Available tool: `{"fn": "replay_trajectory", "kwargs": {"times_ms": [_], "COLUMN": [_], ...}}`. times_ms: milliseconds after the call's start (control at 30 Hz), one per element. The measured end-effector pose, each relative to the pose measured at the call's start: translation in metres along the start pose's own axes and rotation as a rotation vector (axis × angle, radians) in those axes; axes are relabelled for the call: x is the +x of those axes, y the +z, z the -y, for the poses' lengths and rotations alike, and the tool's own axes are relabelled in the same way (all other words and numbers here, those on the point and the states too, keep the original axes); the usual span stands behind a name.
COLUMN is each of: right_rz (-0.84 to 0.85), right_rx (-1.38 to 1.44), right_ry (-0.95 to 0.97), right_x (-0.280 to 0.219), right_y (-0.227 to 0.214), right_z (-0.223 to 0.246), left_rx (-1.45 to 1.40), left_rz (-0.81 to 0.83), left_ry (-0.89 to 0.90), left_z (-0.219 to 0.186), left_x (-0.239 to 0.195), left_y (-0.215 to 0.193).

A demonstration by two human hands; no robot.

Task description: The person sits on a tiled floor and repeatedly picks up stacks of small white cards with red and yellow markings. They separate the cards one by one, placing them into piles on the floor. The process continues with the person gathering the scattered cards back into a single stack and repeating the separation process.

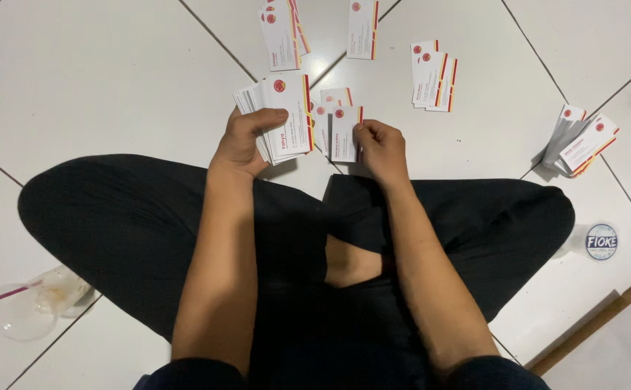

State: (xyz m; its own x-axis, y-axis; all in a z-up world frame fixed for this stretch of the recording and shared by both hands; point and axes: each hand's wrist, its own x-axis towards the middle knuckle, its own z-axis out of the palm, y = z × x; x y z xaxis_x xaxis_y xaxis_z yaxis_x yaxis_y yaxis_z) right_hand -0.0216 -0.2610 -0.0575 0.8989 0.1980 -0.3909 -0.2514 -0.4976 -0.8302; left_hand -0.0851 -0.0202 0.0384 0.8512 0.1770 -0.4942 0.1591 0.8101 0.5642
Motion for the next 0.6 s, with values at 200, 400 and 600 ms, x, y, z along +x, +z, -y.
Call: {"fn": "replay_trajectory", "kwargs": {"times_ms": [200, 400, 600], "right_rz": [-0.305, -0.088, 0.317], "right_rx": [-0.295, 0.197, 0.605], "right_ry": [-0.213, -0.029, -0.132], "right_x": [-0.037, -0.035, -0.075], "right_y": [-0.025, -0.029, -0.017], "right_z": [0.06, 0.017, 0.021], "left_rx": [0.174, 0.164, 0.089], "left_rz": [0.046, -0.039, 0.088], "left_ry": [0.041, -0.091, -0.159], "left_z": [-0.009, 0.021, 0.062], "left_x": [-0.024, -0.035, -0.051], "left_y": [0.011, 0.019, 0.025]}}
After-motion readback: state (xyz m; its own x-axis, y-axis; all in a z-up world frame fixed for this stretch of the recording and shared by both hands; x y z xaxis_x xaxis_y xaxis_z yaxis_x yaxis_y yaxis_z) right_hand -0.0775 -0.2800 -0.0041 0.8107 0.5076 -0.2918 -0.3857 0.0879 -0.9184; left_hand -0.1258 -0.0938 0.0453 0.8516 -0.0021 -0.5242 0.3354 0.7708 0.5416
